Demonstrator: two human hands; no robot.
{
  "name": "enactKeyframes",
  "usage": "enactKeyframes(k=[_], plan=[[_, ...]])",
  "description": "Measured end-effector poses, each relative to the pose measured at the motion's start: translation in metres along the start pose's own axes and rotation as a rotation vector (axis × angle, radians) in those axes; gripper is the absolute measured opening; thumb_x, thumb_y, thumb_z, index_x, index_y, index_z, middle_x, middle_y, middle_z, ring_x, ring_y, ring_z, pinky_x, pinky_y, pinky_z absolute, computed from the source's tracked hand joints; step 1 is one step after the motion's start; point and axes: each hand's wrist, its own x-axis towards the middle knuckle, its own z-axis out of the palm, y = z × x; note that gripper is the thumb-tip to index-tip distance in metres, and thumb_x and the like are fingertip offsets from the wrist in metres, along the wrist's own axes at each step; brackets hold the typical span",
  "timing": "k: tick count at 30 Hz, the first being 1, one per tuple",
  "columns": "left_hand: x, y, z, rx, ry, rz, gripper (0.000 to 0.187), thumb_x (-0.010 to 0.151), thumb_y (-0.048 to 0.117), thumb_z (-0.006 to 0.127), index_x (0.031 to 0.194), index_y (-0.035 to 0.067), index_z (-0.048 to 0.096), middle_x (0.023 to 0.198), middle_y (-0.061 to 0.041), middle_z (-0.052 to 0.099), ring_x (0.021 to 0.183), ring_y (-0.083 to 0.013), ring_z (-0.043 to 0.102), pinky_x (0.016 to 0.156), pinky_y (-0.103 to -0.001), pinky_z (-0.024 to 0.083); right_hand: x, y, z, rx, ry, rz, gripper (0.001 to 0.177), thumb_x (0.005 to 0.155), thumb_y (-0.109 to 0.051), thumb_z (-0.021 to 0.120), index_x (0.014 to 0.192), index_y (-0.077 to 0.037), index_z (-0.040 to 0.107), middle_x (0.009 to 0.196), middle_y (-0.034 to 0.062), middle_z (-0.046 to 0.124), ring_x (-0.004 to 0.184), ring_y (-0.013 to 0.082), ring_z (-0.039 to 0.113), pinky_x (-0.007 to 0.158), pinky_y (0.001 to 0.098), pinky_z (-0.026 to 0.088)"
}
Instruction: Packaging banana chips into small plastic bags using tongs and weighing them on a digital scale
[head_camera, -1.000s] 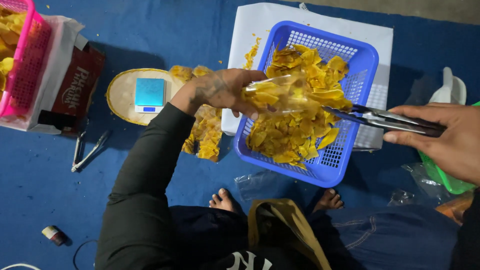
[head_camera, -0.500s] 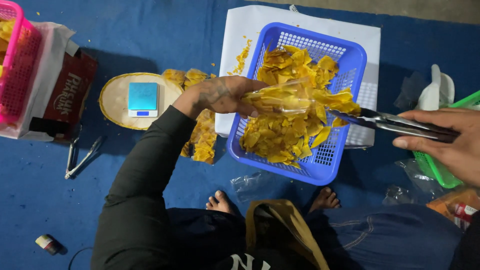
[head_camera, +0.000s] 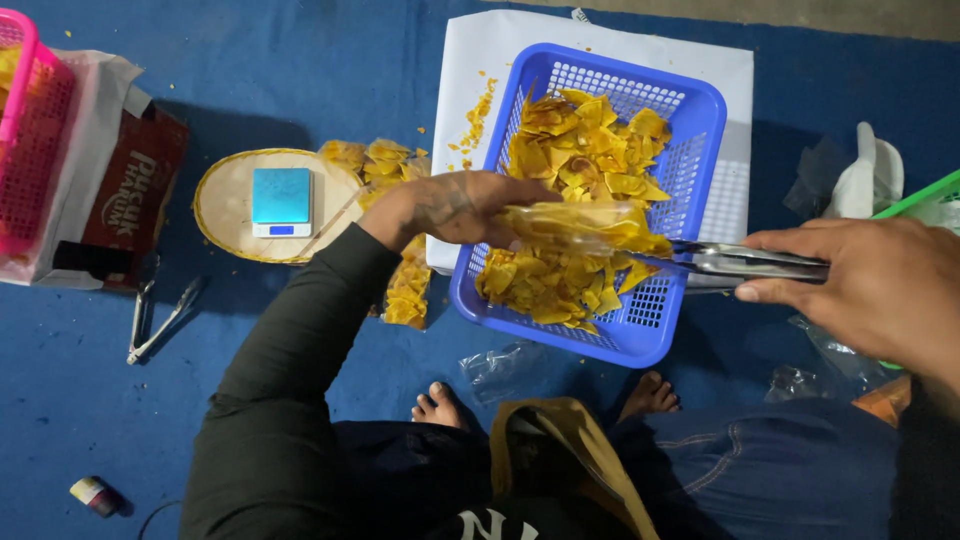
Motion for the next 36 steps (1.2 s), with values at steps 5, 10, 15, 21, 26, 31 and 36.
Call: enactKeyframes(k=[5, 10, 15, 21, 26, 31, 36], plan=[[0.024, -0.026, 0.029, 0.026, -0.025, 0.063, 0.077, 0.103, 0.028, 0.081, 0.172, 0.025, 0.046, 0.169, -0.006, 0.062, 0.149, -0.0312, 0.063, 0.114, -0.045, 0.052, -0.009, -0.025, -0.019, -0.23, -0.163, -0.013, 0.069, 0.09, -0.089, 0.059, 0.153, -0.061, 0.064, 0.14, -0.0225, 0.078, 0.126, 0.016, 0.083, 0.091, 0.0363, 0.071], [0.036, -0.007, 0.035, 0.025, -0.105, 0.072, 0.081, 0.102, 0.017, 0.075, 0.175, 0.025, 0.042, 0.177, -0.009, 0.054, 0.159, -0.0346, 0.054, 0.122, -0.051, 0.046, -0.029, -0.058, -0.059, -0.303, -0.252, -0.058, 0.062, 0.098, -0.079, 0.059, 0.155, -0.057, 0.058, 0.123, -0.0242, 0.081, 0.096, 0.0143, 0.088, 0.069, 0.0345, 0.071], [0.046, -0.014, 0.045, 0.047, -0.116, 0.033, 0.098, 0.093, 0.048, 0.087, 0.173, 0.012, 0.042, 0.175, -0.011, 0.055, 0.157, -0.0339, 0.056, 0.119, -0.046, 0.049, -0.055, -0.05, -0.056, -0.349, 0.079, -0.086, 0.057, 0.095, -0.076, 0.06, 0.149, -0.056, 0.062, 0.121, -0.0296, 0.074, 0.095, 0.0154, 0.088, 0.062, 0.0379, 0.068], [0.035, -0.008, 0.035, -0.497, -0.013, 0.215, 0.046, 0.1, 0.007, 0.086, 0.143, 0.012, 0.072, 0.143, -0.001, 0.08, 0.124, -0.0173, 0.079, 0.098, -0.034, 0.068, -0.055, -0.021, -0.037, -0.15, 0.25, -0.09, 0.084, 0.088, -0.078, 0.071, 0.163, -0.043, 0.068, 0.137, -0.0205, 0.077, 0.117, 0.018, 0.082, 0.092, 0.0365, 0.07], [0.034, -0.04, 0.041, -0.822, 0.113, 0.389, 0.037, 0.099, 0.004, 0.087, 0.134, 0.011, 0.078, 0.134, -0.003, 0.08, 0.121, -0.0224, 0.079, 0.107, -0.039, 0.069, -0.061, -0.023, -0.061, 0.476, 0.452, -0.124, 0.081, 0.088, -0.02, 0.096, 0.163, 0.001, 0.075, 0.129, 0.0177, 0.075, 0.107, 0.0345, 0.071, 0.097, 0.052, 0.062], [0.011, -0.004, 0.027, -1.069, 0.097, 0.545, 0.064, 0.111, 0.003, 0.076, 0.17, 0.002, 0.051, 0.171, -0.017, 0.06, 0.158, -0.0382, 0.062, 0.128, -0.053, 0.059, -0.031, -0.022, -0.045, 0.737, 0.592, -0.124, 0.078, 0.096, 0.001, 0.096, 0.168, 0.017, 0.07, 0.137, 0.0268, 0.071, 0.115, 0.0361, 0.073, 0.102, 0.047, 0.061], [0.012, 0.008, 0.025, -1.303, 0.103, 0.576, 0.12, 0.101, -0.01, 0.08, 0.189, 0.027, 0.006, 0.167, -0.023, 0.056, 0.153, -0.0514, 0.064, 0.089, -0.048, 0.075, -0.001, -0.046, -0.066, 0.674, -0.092, 0.264, 0.088, 0.091, -0.033, 0.088, 0.166, -0.011, 0.047, 0.157, 0.0145, 0.069, 0.14, 0.0385, 0.069, 0.114, 0.0609, 0.057]])
